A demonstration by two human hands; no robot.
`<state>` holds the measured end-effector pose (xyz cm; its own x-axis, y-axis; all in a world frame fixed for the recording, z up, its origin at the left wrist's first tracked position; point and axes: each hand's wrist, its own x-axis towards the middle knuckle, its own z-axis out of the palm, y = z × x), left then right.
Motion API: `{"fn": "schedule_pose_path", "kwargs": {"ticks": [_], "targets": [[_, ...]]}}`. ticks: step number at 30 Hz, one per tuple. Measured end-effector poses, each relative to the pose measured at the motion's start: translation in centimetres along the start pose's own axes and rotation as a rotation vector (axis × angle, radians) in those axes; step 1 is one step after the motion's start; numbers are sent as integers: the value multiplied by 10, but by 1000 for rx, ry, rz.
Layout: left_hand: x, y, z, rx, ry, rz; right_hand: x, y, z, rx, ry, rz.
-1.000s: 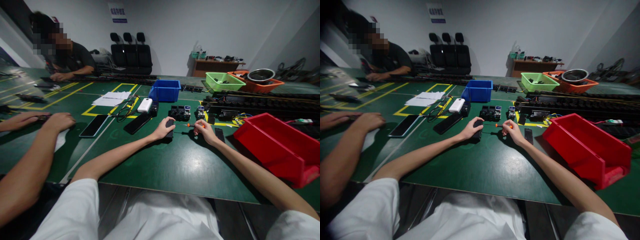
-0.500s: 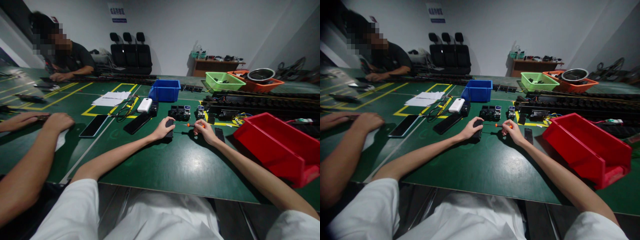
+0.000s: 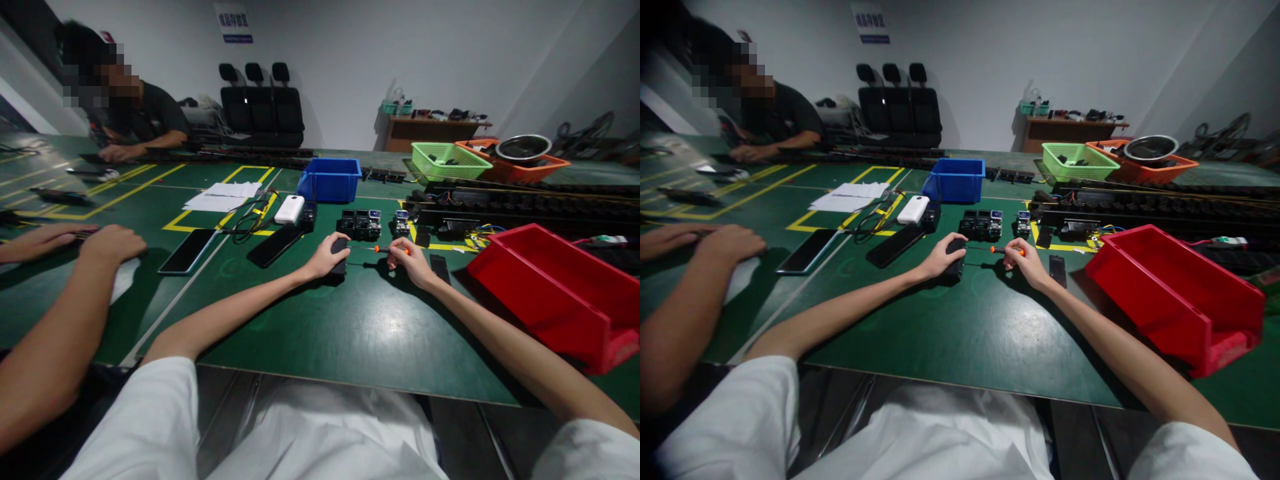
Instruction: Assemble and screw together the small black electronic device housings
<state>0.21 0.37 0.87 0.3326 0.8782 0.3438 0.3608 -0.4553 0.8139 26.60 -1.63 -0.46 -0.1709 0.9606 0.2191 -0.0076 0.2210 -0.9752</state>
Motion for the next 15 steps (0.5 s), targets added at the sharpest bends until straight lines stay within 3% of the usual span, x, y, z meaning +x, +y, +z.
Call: {"fn": "schedule_pose_path", "kwargs": {"ticks": [15], "targets": [[-1,0,0,-11,-4,-10,-1,-2,1,-16,2,3]]}}
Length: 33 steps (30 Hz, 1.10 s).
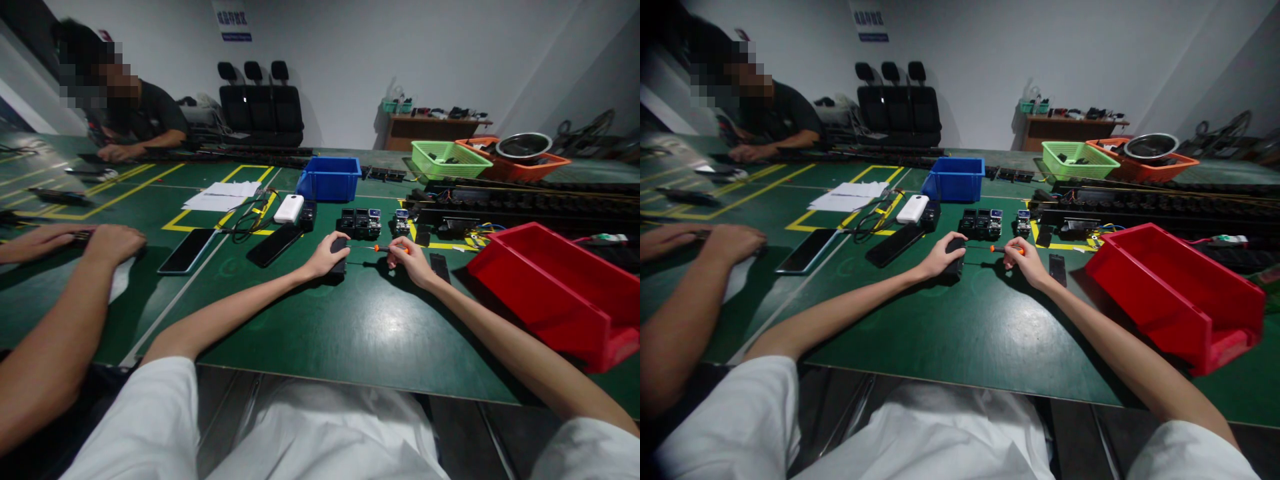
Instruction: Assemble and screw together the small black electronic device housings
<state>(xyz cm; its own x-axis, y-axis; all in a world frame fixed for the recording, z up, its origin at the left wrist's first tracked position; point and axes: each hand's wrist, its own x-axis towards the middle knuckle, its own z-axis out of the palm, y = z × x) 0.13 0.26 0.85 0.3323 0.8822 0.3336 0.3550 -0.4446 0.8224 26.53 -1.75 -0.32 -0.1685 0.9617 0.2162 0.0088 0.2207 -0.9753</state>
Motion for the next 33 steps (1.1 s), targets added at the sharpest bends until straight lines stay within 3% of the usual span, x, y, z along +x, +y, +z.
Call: {"fn": "schedule_pose_path", "kwargs": {"ticks": [33], "targets": [[0,-2,0,-26,-5,-7,0,0,1,7,4,-1]]}}
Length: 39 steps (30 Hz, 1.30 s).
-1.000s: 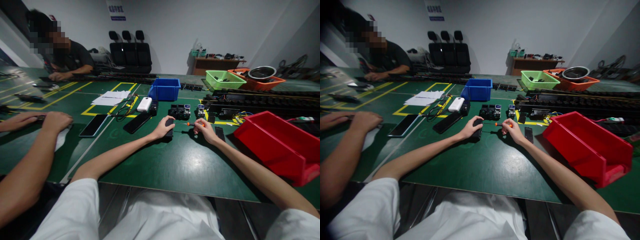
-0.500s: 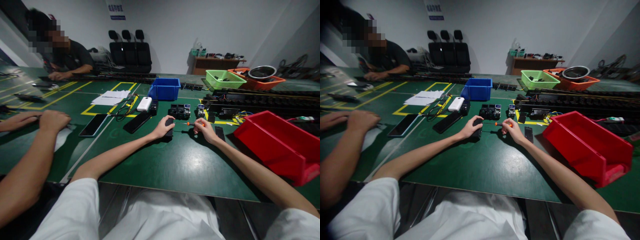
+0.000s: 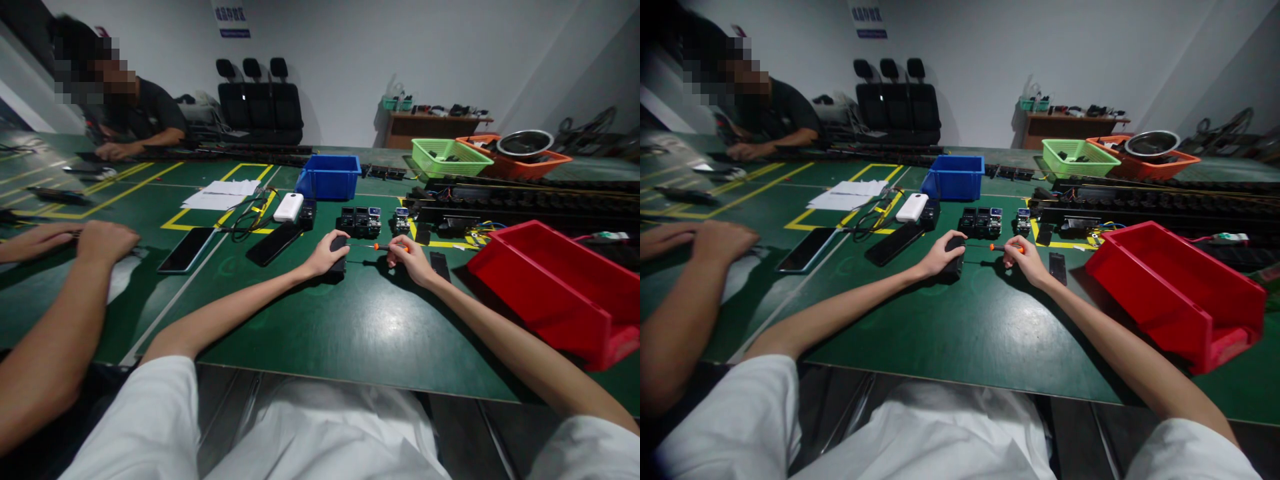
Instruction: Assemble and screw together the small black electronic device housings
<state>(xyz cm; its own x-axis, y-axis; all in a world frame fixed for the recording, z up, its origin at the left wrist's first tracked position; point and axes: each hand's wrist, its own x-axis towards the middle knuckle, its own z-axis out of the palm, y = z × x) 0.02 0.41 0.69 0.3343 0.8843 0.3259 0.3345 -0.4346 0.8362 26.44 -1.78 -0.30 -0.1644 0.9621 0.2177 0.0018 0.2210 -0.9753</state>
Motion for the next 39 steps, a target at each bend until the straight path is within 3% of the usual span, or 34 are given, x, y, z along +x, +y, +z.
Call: {"fn": "schedule_pose_path", "kwargs": {"ticks": [39], "targets": [[1,-1,1,19,9,30,-1,0,-3,-41,-28,-8]]}}
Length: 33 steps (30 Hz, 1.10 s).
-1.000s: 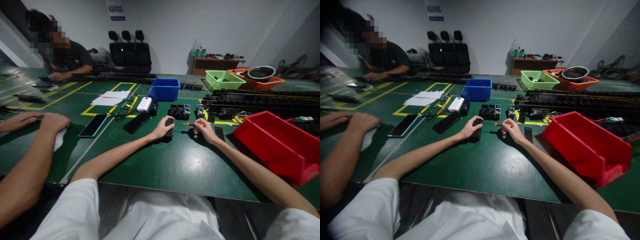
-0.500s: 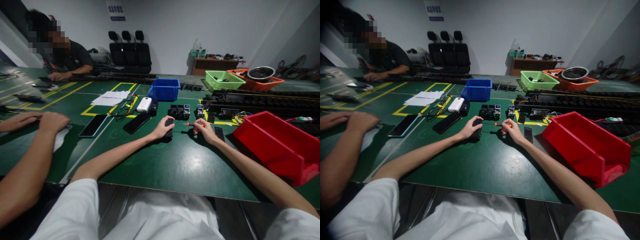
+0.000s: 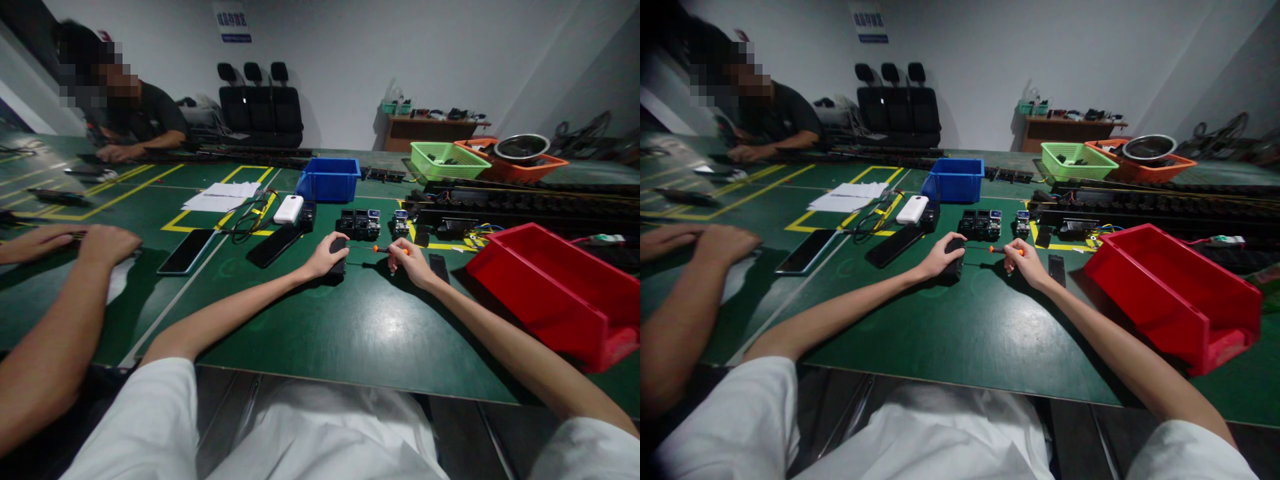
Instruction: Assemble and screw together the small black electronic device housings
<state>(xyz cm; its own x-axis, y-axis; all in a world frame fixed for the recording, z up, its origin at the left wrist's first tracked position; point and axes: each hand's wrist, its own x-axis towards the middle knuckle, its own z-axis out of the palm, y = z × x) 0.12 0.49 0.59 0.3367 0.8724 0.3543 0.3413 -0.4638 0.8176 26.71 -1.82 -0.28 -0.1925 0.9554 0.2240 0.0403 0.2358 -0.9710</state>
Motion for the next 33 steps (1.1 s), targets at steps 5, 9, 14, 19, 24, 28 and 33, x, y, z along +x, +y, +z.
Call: {"fn": "schedule_pose_path", "kwargs": {"ticks": [5,9,14,19,24,28,33], "targets": [[0,0,0,-1,6,-3,0,-1,1,-13,-3,10],[0,0,0,-2,4,-2,0,-1,1,5,1,15],[0,1,0,-6,4,-20,0,0,0,57,12,7],[0,1,0,-15,2,-10,-1,-1,1,57,21,17],[0,2,-1,-3,7,-8,-2,-4,2,14,29,-14],[-1,2,-1,3,5,7,-2,-3,2,3,14,-16],[0,-1,0,8,11,6,-2,-3,1,7,-7,-8]]}}
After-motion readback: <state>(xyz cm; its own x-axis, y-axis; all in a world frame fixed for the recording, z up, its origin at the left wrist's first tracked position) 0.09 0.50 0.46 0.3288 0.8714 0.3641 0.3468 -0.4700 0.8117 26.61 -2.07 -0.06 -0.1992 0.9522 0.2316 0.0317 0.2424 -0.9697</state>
